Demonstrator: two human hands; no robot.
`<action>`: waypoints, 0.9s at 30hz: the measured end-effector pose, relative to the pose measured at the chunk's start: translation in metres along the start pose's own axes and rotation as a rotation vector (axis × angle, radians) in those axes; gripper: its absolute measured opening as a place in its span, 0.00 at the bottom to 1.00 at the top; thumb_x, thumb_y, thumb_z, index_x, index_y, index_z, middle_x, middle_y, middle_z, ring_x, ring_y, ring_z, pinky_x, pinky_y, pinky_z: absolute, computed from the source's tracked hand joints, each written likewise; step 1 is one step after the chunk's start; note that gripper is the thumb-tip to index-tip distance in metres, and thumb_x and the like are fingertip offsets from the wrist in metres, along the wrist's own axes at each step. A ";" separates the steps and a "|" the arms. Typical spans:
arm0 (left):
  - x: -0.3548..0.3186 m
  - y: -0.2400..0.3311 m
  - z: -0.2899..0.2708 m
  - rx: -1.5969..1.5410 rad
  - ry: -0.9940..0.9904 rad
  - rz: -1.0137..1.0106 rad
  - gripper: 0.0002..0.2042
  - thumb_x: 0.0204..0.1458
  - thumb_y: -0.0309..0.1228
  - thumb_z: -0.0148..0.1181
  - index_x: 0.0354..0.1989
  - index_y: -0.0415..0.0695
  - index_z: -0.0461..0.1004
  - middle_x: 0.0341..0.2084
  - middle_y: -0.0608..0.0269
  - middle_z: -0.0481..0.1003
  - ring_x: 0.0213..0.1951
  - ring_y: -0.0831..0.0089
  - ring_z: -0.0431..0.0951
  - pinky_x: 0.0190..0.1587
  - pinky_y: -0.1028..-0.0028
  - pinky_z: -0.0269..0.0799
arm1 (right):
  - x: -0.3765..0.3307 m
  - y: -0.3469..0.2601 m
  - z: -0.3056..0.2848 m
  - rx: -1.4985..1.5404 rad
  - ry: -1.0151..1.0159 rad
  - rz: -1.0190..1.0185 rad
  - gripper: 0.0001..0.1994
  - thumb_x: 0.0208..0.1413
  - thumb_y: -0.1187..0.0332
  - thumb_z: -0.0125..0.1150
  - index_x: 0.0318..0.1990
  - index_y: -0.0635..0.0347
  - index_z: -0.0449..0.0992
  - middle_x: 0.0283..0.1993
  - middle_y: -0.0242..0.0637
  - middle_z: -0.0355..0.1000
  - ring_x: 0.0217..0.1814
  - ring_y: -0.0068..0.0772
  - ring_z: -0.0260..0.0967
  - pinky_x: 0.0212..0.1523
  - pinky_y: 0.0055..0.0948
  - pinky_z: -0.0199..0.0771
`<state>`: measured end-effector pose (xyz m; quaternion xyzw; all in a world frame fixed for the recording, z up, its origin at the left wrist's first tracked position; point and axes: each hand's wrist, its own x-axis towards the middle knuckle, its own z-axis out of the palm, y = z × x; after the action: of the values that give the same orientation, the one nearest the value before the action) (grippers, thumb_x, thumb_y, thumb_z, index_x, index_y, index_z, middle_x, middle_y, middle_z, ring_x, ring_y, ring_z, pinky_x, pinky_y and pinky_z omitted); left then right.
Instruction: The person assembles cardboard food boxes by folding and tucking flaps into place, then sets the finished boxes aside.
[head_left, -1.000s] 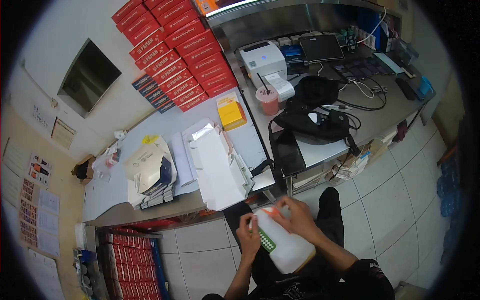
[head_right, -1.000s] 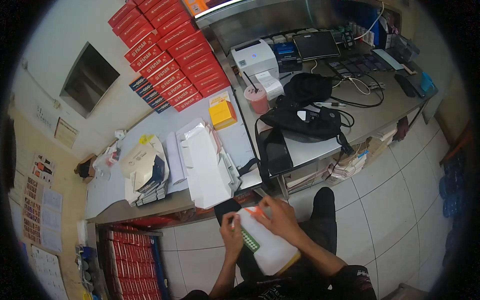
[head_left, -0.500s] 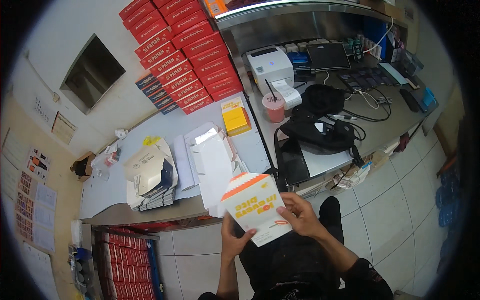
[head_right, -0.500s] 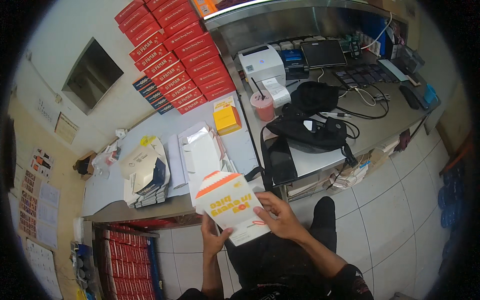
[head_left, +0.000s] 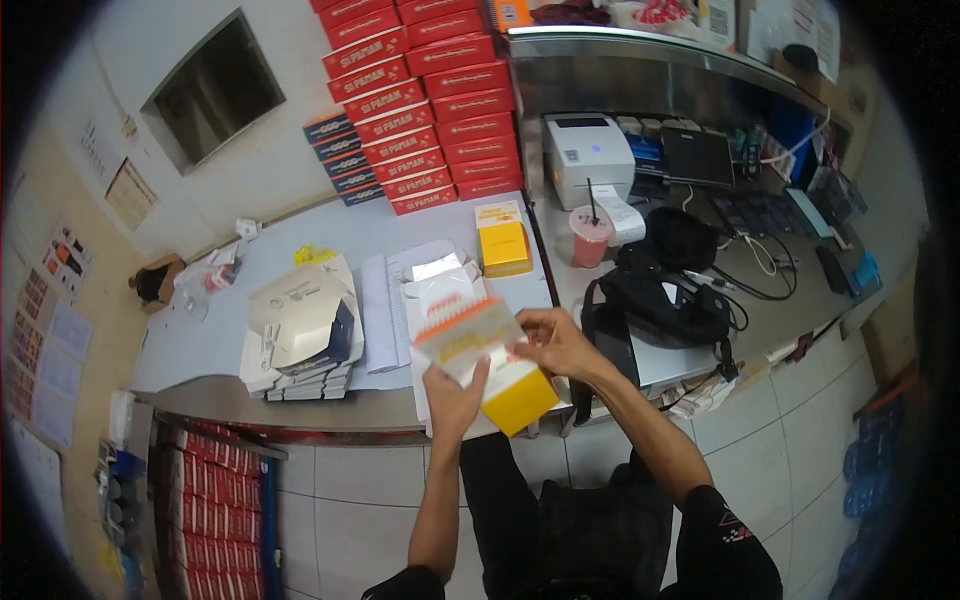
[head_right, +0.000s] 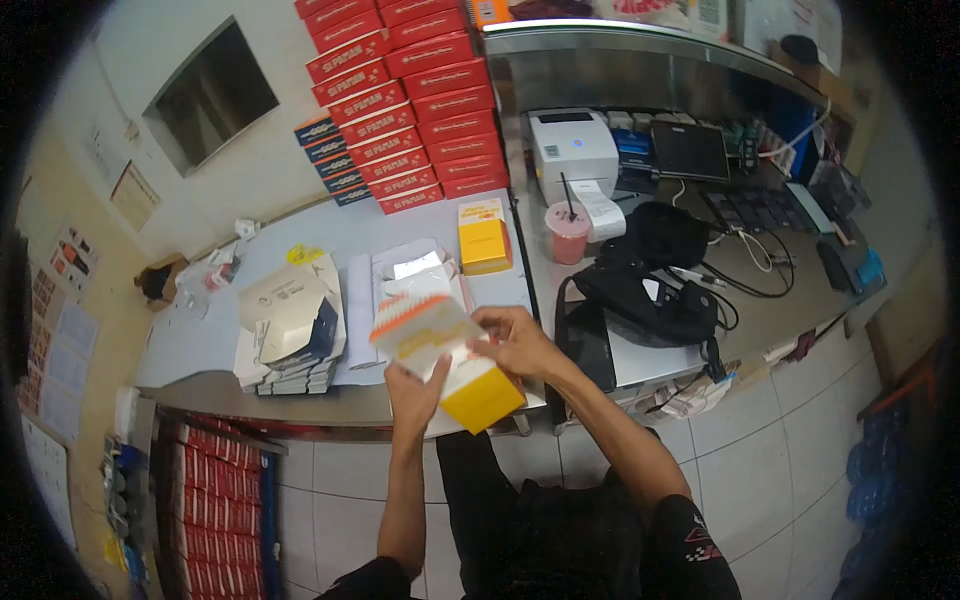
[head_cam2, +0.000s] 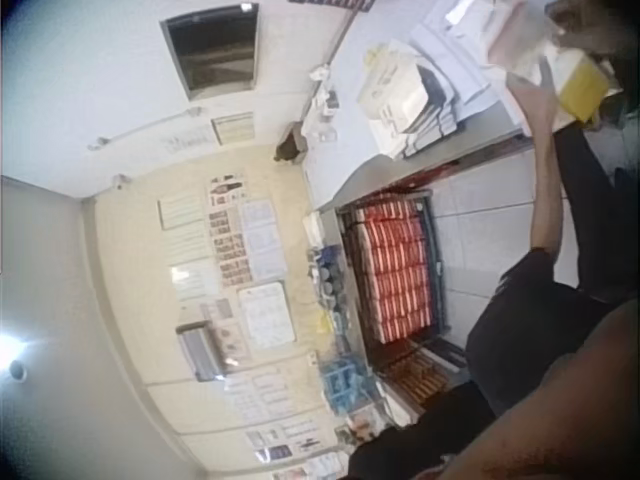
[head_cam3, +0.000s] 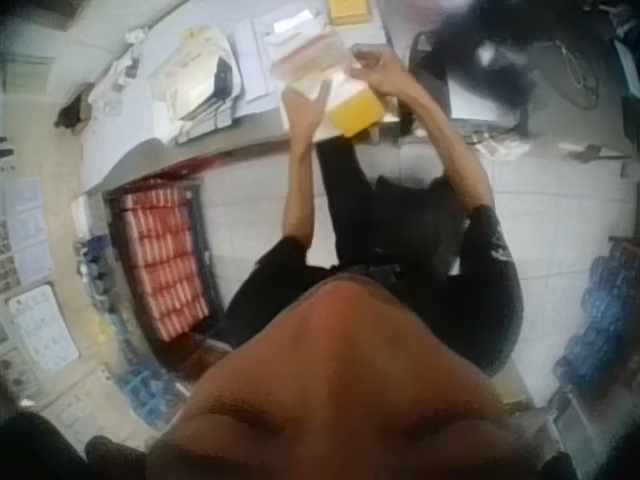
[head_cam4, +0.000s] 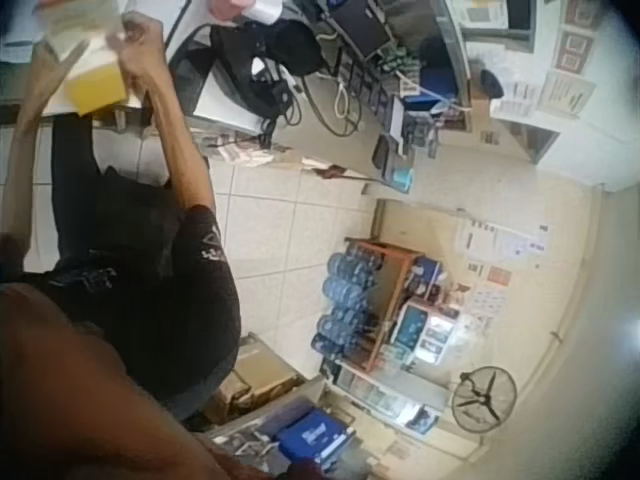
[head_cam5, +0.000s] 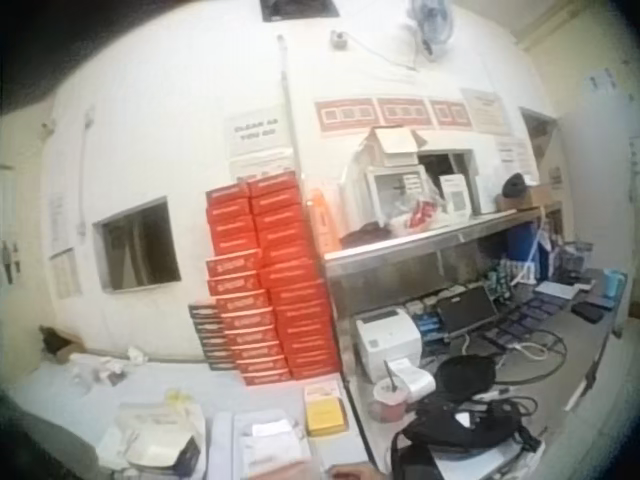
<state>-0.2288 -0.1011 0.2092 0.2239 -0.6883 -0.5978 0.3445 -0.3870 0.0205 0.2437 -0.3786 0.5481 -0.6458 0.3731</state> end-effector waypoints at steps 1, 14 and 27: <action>0.015 -0.004 0.003 -0.051 -0.012 0.008 0.20 0.51 0.23 0.68 0.51 0.30 0.71 0.46 0.51 0.77 0.47 0.72 0.77 0.47 0.72 0.75 | 0.007 -0.002 0.000 -0.052 0.026 0.010 0.09 0.54 0.79 0.66 0.42 0.67 0.77 0.37 0.35 0.78 0.34 0.17 0.75 0.36 0.17 0.75; 0.053 -0.028 -0.001 -0.161 -0.332 0.000 0.24 0.58 0.22 0.57 0.64 0.42 0.63 0.50 0.58 0.74 0.50 0.72 0.74 0.53 0.74 0.70 | 0.028 0.032 -0.012 0.120 0.158 -0.036 0.10 0.52 0.87 0.55 0.38 0.67 0.79 0.46 0.37 0.77 0.45 0.27 0.73 0.50 0.26 0.73; 0.077 -0.070 0.002 0.075 -0.105 0.080 0.38 0.50 0.35 0.72 0.65 0.37 0.55 0.54 0.48 0.68 0.55 0.62 0.72 0.49 0.64 0.76 | 0.058 0.055 -0.011 -0.080 0.181 -0.136 0.33 0.46 0.78 0.75 0.59 0.63 0.64 0.52 0.41 0.72 0.54 0.30 0.72 0.53 0.30 0.77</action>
<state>-0.2884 -0.1682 0.1567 0.1772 -0.7359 -0.5682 0.3227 -0.4185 -0.0336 0.1928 -0.3697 0.5782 -0.6785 0.2620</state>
